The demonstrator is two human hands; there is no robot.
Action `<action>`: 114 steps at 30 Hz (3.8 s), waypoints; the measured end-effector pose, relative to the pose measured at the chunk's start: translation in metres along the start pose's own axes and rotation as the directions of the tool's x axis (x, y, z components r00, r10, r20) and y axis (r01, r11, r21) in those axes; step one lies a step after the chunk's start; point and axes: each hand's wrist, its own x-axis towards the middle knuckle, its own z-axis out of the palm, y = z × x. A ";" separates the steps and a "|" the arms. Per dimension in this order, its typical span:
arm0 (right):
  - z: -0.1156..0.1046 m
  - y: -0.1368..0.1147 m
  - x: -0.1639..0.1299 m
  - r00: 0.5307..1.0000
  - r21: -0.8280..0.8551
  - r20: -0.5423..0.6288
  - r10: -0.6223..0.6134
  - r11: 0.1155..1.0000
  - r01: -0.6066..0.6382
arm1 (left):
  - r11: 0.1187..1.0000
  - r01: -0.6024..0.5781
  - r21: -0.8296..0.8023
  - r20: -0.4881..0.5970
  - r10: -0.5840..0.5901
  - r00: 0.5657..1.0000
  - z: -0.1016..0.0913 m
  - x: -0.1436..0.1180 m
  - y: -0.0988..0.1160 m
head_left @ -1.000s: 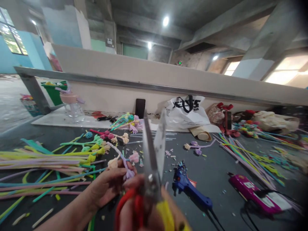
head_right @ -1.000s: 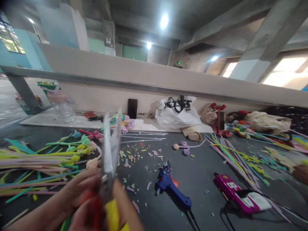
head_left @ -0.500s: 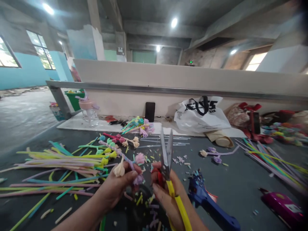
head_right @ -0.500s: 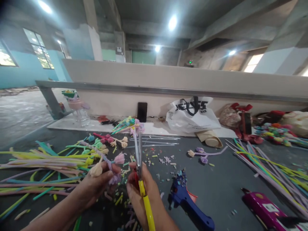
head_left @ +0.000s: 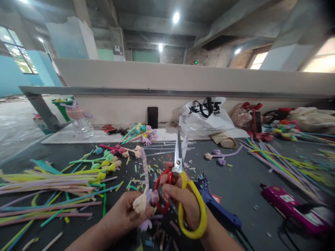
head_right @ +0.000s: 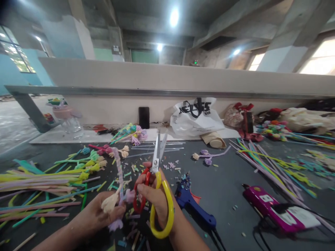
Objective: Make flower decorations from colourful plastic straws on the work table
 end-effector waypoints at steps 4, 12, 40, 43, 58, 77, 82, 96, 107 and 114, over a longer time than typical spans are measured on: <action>0.005 0.001 -0.001 0.994 0.045 0.030 0.104 0.993 -0.105 | 0.994 0.062 -0.088 0.150 -0.048 0.987 0.008 -0.002 0.002; 0.016 0.001 -0.004 0.986 0.114 0.017 0.165 0.980 -0.166 | 0.915 0.233 -0.329 0.132 -0.199 0.971 0.014 -0.004 -0.010; 0.000 0.012 0.011 0.957 0.231 -0.082 0.278 0.939 -0.253 | 0.934 -0.050 -0.353 -0.034 0.041 0.999 0.005 0.003 -0.001; -0.002 0.011 0.009 0.955 0.241 -0.029 0.296 0.929 -0.280 | 0.878 -0.031 -0.477 -0.007 0.032 0.999 0.005 0.002 -0.003; 0.003 0.025 0.006 0.966 0.164 -0.026 0.256 0.955 -0.249 | 0.769 0.190 -0.610 0.099 -0.164 0.981 0.007 0.006 -0.007; -0.004 0.020 0.012 0.967 0.165 -0.070 0.244 0.959 -0.230 | 0.869 0.260 -0.421 0.167 -0.207 0.964 0.002 0.003 -0.010; 0.000 0.016 0.011 0.973 0.241 -0.057 0.223 0.949 -0.204 | 0.859 0.293 -0.419 0.218 -0.218 0.951 -0.005 0.007 -0.009; -0.008 0.013 0.018 0.950 0.306 -0.207 0.231 0.938 -0.162 | 0.837 0.345 -0.424 0.295 -0.232 0.927 -0.005 0.005 -0.002; -0.012 0.015 0.019 0.941 0.269 -0.155 0.301 0.929 -0.253 | 0.924 0.220 -0.312 0.269 -0.136 0.954 0.001 0.004 -0.012; -0.016 0.016 0.022 0.954 0.324 -0.150 0.261 0.924 -0.202 | 0.755 0.092 -0.650 0.062 -0.068 0.996 0.011 0.010 -0.016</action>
